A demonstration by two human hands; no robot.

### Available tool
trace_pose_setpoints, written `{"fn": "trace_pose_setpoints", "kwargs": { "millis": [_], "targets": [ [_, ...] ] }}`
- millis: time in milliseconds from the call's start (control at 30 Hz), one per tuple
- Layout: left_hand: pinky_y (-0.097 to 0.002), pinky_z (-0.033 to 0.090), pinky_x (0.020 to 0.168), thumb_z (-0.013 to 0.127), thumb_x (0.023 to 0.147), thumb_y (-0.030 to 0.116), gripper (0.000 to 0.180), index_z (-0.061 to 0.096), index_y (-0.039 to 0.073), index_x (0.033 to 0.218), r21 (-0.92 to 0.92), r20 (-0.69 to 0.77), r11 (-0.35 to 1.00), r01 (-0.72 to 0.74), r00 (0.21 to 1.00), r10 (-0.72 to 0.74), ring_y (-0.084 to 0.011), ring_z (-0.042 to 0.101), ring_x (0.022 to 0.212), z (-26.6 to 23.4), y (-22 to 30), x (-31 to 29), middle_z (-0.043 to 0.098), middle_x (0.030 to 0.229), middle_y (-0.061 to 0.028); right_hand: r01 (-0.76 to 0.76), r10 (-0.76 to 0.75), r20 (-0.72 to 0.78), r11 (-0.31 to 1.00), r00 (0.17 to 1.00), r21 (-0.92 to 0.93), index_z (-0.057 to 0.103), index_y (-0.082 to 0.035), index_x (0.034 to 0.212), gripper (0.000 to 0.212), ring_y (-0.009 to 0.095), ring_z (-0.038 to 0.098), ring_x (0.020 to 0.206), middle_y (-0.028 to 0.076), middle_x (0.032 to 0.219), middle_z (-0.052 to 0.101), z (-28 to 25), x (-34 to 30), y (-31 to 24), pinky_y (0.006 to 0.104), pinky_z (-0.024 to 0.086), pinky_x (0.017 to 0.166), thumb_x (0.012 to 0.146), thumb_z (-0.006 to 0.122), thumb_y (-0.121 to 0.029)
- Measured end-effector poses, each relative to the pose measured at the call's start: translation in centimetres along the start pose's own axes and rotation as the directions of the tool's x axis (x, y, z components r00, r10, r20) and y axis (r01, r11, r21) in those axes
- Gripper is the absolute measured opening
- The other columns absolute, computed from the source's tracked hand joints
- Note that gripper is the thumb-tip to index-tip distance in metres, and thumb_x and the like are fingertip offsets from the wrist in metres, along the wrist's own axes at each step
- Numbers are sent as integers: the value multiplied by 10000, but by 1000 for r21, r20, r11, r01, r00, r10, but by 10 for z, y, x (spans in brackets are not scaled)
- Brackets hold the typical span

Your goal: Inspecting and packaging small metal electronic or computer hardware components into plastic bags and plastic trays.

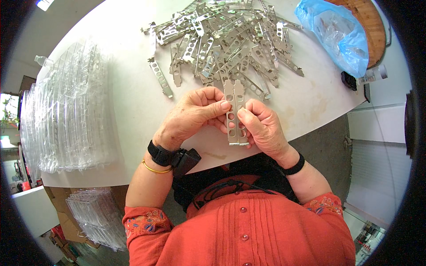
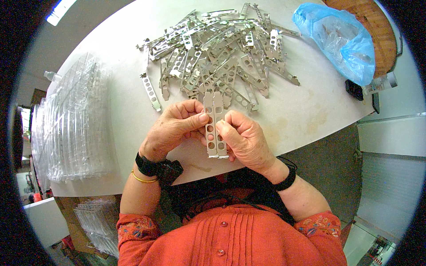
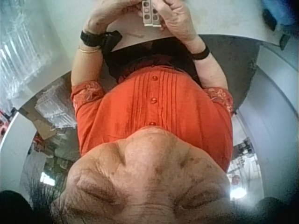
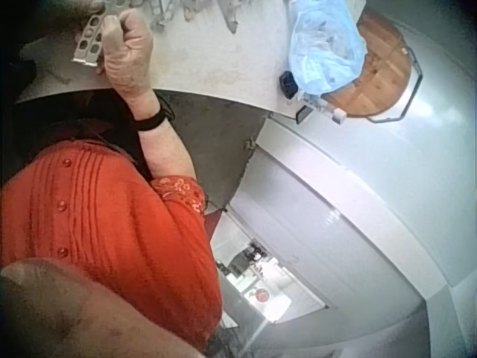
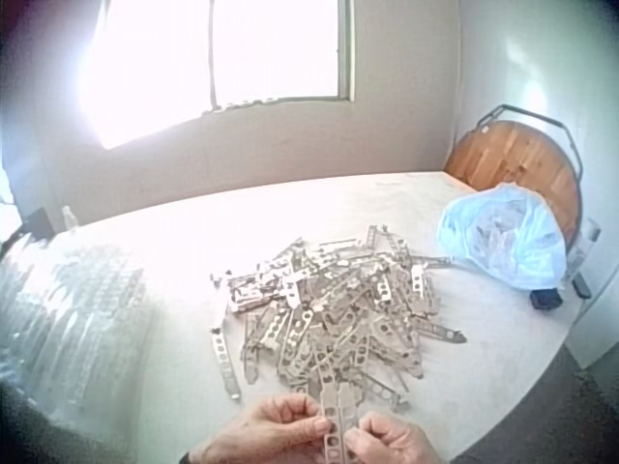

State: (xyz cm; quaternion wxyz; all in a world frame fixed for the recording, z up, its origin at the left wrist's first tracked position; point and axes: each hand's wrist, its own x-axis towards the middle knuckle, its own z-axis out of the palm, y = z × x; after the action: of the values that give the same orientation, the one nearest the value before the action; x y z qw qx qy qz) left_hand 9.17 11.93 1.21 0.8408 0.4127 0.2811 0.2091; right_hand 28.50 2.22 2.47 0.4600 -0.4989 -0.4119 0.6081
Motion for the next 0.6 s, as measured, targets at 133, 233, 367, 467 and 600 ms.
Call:
{"fn": "trace_pose_setpoints", "kwargs": {
  "millis": [133,233,367,467,600],
  "targets": [
    [-294,599,650,636,989,177,169,604,13,1017,-2,4,1000,-5,1000,5,-175,711,744,-1,-1,1,693,862,-84,3,-3,9,1000,1000,12,561,-108,853,238,8,490,492,-42,680,569,0,0,0,177,402,421,1027,549,-270],
    [-294,600,649,633,990,173,168,604,10,1017,1,-2,1000,-2,1000,2,-176,712,740,0,0,0,694,865,-87,-2,2,9,1000,1000,1,561,-108,852,243,10,492,490,-41,678,568,0,0,0,178,403,420,1029,546,-274],
    [-295,601,649,631,991,171,167,600,9,1016,-3,-2,1000,1,1000,-1,-178,712,738,0,0,0,692,865,-87,1,-1,-1,1000,1000,-7,557,-109,840,253,13,493,480,-43,662,557,0,0,1,180,402,414,1028,545,-278],
    [-295,602,651,631,991,173,168,597,10,1016,-8,0,1000,-1,1000,1,-176,711,737,0,0,0,690,864,-83,8,-8,1,1000,1000,-15,556,-111,832,256,18,492,467,-46,639,544,0,0,1,181,400,408,1025,549,-279],
    [-294,600,653,633,991,177,171,596,11,1015,7,-10,1000,2,1000,-2,-172,709,742,2,2,-1,690,868,-80,-2,2,-7,1000,1000,-17,553,-113,825,260,23,490,455,-43,619,537,0,1,2,182,398,406,1021,555,-283]
  ]
}}
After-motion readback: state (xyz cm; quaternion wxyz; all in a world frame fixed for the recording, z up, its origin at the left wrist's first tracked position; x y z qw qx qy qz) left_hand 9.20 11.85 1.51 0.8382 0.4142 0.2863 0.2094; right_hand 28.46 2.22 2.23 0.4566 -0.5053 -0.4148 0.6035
